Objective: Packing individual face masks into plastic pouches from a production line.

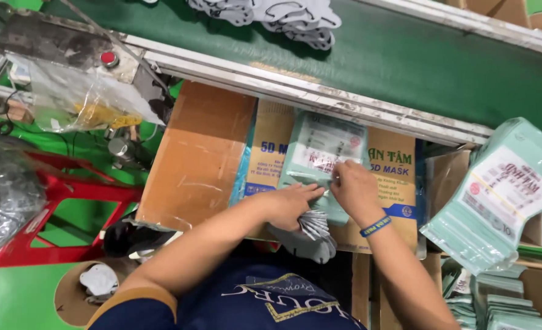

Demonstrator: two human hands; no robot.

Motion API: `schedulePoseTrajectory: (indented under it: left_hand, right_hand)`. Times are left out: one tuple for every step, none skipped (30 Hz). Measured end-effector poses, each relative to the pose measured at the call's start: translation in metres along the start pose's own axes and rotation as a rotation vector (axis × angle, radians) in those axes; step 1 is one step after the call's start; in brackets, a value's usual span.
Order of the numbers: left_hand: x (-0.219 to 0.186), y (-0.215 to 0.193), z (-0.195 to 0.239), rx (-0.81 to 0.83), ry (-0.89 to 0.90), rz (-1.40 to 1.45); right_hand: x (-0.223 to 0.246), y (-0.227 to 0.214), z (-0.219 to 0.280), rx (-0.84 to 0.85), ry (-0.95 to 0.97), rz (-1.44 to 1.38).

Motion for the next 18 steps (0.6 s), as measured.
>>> schedulePoseTrajectory:
  left_hand:
    - [0.001, 0.001, -0.004, -0.005, 0.014, -0.064]
    - [0.001, 0.006, -0.005, -0.008, 0.026, -0.123]
    - [0.003, 0.003, -0.005, -0.006, 0.027, -0.124]
    - [0.003, 0.004, -0.004, -0.007, 0.018, -0.142]
    - [0.003, 0.005, -0.001, -0.008, 0.01, -0.161]
    - [0.013, 0.001, 0.004, -0.011, 0.009, -0.167]
    - [0.02, -0.006, 0.009, -0.073, 0.093, -0.103]
    - [0.026, -0.012, 0.014, -0.137, 0.18, -0.035]
    - [0.009, -0.04, 0.032, -0.143, 0.181, -0.038]
    - [-0.004, -0.065, 0.051, -0.118, 0.028, 0.205]
    - [-0.017, -0.089, 0.071, -0.089, -0.124, 0.448]
    - [-0.012, -0.087, 0.074, -0.093, -0.125, 0.45]
    - [-0.007, -0.089, 0.078, -0.233, -0.099, 0.449]
    - [-0.001, -0.092, 0.082, -0.377, -0.073, 0.444]
    - [0.01, -0.081, 0.079, -0.386, -0.075, 0.444]
    - [0.019, -0.073, 0.077, -0.451, -0.03, 0.343]
    - [0.028, -0.064, 0.075, -0.513, 0.014, 0.241]
    - [0.018, -0.058, 0.064, -0.523, 0.01, 0.24]
  right_hand:
    - [0.011, -0.012, -0.004, -0.102, 0.035, 0.067]
    - [0.023, -0.021, -0.005, -0.198, 0.071, 0.131]
    - [0.027, -0.023, -0.006, -0.199, 0.074, 0.131]
    - [0.036, -0.024, -0.003, -0.232, -0.055, 0.017]
    - [0.046, -0.026, 0.0, -0.264, -0.183, -0.098]
    - [0.043, -0.031, 0.0, -0.27, -0.187, -0.096]
    - [0.039, -0.037, 0.0, -0.311, -0.135, -0.207]
    - [0.034, -0.044, 0.0, -0.348, -0.083, -0.317]
    - [0.033, -0.053, 0.002, -0.349, -0.089, -0.312]
    - [0.03, -0.06, 0.005, -0.306, -0.025, -0.386]
    - [0.026, -0.066, 0.008, -0.263, 0.038, -0.459]
    - [0.031, -0.073, 0.011, -0.259, 0.035, -0.458]
    - [0.033, -0.073, 0.012, -0.063, 0.15, -0.592]
    - [0.036, -0.074, 0.014, 0.138, 0.26, -0.718]
    - [0.042, -0.073, 0.016, 0.142, 0.252, -0.714]
    - [0.046, -0.071, 0.018, 0.121, 0.314, -0.666]
    - [0.05, -0.069, 0.02, 0.1, 0.375, -0.618]
    - [0.063, -0.057, 0.021, 0.105, 0.366, -0.614]
Point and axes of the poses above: each hand's wrist, its own z-axis away from the middle knuckle, its own y-axis out of the palm, x = y × z, the point moved 3 cm from there along -z, towards the middle knuckle, and after that the axes turned 3 degrees about y, right-handed, at the moved point
